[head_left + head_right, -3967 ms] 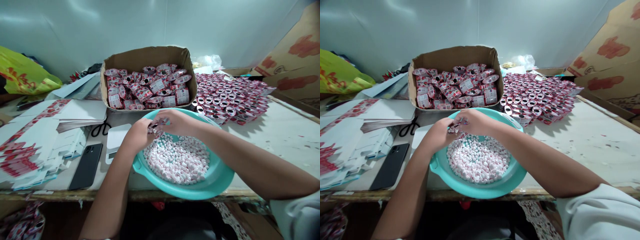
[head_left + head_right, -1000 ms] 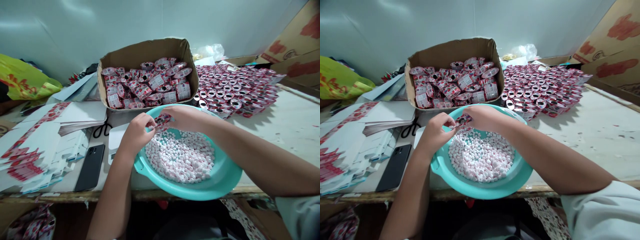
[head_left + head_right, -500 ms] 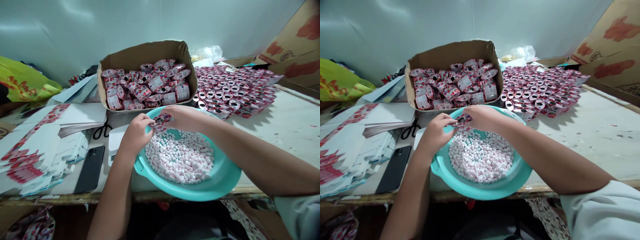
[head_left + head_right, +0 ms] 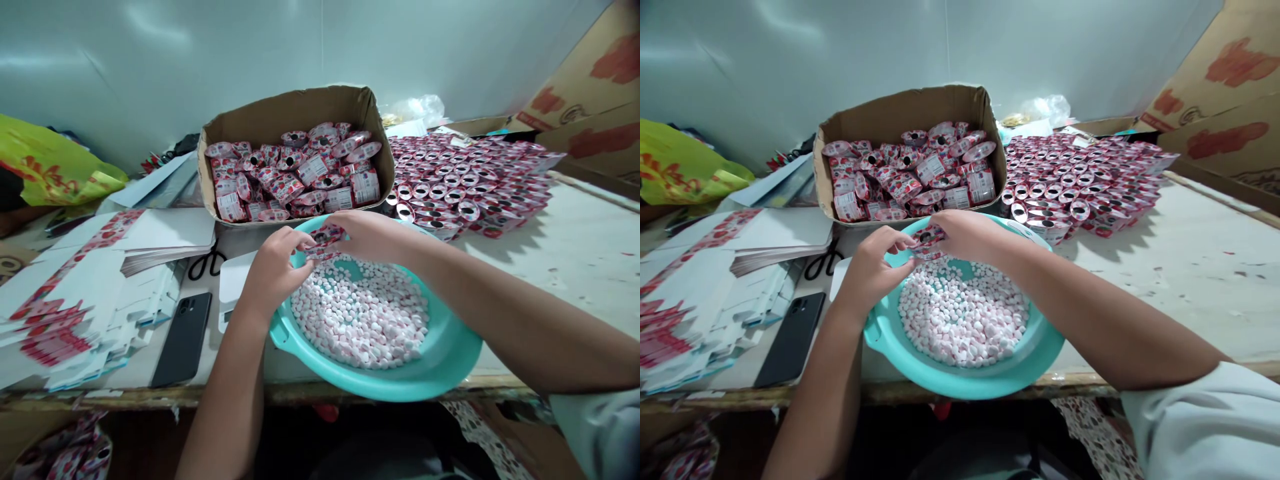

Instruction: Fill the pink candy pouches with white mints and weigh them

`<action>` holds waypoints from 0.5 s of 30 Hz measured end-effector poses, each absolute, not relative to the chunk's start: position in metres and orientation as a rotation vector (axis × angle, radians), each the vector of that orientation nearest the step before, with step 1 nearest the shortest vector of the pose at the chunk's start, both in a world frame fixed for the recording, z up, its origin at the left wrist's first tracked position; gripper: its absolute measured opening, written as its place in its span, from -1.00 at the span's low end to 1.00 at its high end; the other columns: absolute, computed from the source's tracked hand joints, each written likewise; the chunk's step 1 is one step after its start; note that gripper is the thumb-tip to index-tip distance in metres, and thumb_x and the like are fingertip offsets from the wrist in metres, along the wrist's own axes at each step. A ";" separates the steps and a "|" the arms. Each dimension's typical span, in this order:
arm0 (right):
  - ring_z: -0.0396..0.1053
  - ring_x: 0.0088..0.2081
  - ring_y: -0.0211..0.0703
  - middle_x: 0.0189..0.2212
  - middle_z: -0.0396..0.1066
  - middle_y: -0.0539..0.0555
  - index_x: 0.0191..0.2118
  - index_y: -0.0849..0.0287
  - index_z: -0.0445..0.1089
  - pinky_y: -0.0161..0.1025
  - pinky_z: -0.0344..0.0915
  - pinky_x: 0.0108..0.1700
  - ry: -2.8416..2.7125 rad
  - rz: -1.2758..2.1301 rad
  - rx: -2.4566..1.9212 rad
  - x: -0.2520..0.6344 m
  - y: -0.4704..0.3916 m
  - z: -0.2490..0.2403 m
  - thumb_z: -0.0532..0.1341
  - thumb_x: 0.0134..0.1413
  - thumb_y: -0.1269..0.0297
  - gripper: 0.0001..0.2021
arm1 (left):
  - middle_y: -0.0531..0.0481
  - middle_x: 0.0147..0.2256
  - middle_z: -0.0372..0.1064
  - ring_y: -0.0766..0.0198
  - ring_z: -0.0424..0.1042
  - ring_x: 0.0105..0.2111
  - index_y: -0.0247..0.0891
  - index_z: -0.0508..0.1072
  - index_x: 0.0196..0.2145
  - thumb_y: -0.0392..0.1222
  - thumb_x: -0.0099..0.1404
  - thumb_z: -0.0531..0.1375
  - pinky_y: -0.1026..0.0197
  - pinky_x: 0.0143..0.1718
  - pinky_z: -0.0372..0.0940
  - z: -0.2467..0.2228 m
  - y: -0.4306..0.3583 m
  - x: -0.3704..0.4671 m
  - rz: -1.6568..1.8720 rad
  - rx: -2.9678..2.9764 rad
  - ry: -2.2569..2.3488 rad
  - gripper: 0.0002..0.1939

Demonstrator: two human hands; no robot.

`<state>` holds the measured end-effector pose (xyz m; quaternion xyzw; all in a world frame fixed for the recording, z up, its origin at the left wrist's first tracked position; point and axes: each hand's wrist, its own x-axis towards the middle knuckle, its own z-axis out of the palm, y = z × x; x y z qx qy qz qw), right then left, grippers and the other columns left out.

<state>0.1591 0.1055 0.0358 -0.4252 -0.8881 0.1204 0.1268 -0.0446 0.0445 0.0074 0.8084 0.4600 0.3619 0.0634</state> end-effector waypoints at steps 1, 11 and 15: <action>0.42 -0.17 0.03 -0.18 0.50 0.16 -0.14 0.18 0.44 -0.22 0.18 -0.27 -2.583 0.334 -1.254 0.159 0.106 0.035 0.28 0.10 0.29 -0.80 | 0.01 -0.22 0.39 0.20 0.40 -0.16 -0.18 0.47 -0.14 -0.34 0.20 0.31 0.18 -0.09 0.31 0.007 0.044 -0.045 1.106 2.455 1.398 -0.74; 0.42 -0.05 0.00 -0.07 0.49 0.13 -0.02 0.15 0.42 -0.16 0.29 -0.05 -2.496 0.372 -1.009 0.153 0.106 0.026 0.32 0.10 0.25 -0.68 | -0.19 0.16 0.38 0.00 0.36 0.17 -0.23 0.32 0.24 -0.25 0.27 0.28 0.01 0.20 0.28 -0.002 0.051 -0.047 1.053 2.362 1.480 -0.41; 0.45 -0.14 -0.09 -0.05 0.48 0.11 0.09 0.14 0.35 -0.17 0.36 -0.08 -2.265 0.586 -0.957 0.153 0.109 0.018 0.32 0.10 0.21 -0.57 | -0.15 0.09 0.46 -0.01 0.45 0.09 -0.23 0.45 0.13 -0.19 0.18 0.36 0.02 0.17 0.34 0.005 0.052 -0.064 1.172 2.167 1.515 -0.45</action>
